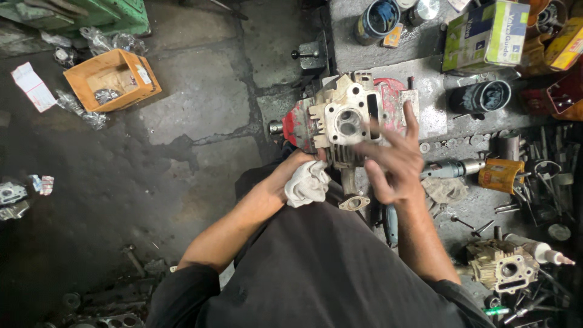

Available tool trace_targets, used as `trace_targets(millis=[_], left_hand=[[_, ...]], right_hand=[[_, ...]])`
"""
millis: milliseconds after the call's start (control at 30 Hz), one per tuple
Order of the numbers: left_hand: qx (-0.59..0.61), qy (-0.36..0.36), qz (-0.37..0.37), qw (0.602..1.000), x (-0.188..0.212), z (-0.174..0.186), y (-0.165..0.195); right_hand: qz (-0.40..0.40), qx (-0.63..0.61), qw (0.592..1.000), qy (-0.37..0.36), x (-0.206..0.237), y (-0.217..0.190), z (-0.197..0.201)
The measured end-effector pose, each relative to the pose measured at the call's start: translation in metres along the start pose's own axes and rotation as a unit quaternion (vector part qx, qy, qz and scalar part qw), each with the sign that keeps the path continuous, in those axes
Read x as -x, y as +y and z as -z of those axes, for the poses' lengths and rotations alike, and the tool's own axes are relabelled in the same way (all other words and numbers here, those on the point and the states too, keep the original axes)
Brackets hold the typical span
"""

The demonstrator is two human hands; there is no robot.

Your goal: The person sits on the floor of a repair workshop and wipes a small engine cylinder head with a red cloth, then wipes it with a white cloth and works on its bore by hand. They handle a piston and small rings and press the piston into the cylinder bore at the end.

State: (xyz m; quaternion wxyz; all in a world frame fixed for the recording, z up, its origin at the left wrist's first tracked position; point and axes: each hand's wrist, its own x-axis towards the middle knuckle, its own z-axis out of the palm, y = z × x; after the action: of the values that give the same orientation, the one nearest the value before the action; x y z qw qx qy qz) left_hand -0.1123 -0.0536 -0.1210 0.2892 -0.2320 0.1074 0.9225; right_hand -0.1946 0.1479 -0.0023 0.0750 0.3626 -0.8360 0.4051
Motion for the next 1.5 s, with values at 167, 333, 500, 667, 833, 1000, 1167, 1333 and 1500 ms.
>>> trace_targets(millis=[167,333,500,667,833,1000,1167,1333,1500], left_hand=[[-0.009,-0.024,0.012,1.0,0.003,-0.002,0.002],[-0.052,-0.05,-0.01,0.997,0.006,0.002,0.002],[-0.011,-0.028,0.026,0.999,0.002,0.007,0.003],[-0.031,0.0,0.006,1.0,-0.001,0.012,-0.001],[-0.007,0.02,0.06,0.998,-0.008,0.021,-0.001],[-0.002,0.011,0.05,0.999,-0.014,0.027,-0.003],[-0.017,0.022,0.038,0.999,-0.014,0.026,-0.004],[-0.04,0.021,0.041,0.998,-0.012,0.02,-0.003],[-0.031,0.05,0.041,0.997,-0.007,0.013,-0.003]], right_hand=[[-0.005,-0.012,0.999,0.051,0.006,-0.003,-0.003],[-0.02,-0.011,0.999,0.027,0.003,-0.002,-0.001],[-0.007,0.058,0.998,-0.028,-0.004,0.001,-0.002],[-0.052,0.02,0.998,0.018,-0.007,-0.008,-0.002],[-0.066,-0.034,0.997,0.034,-0.004,-0.007,-0.005],[-0.048,-0.042,0.996,0.06,0.003,0.007,-0.007],[-0.062,-0.092,0.993,0.044,-0.001,0.019,-0.009],[-0.148,-0.044,0.987,-0.038,-0.006,0.014,-0.005],[-0.081,0.004,0.996,-0.026,-0.01,0.01,-0.006]])
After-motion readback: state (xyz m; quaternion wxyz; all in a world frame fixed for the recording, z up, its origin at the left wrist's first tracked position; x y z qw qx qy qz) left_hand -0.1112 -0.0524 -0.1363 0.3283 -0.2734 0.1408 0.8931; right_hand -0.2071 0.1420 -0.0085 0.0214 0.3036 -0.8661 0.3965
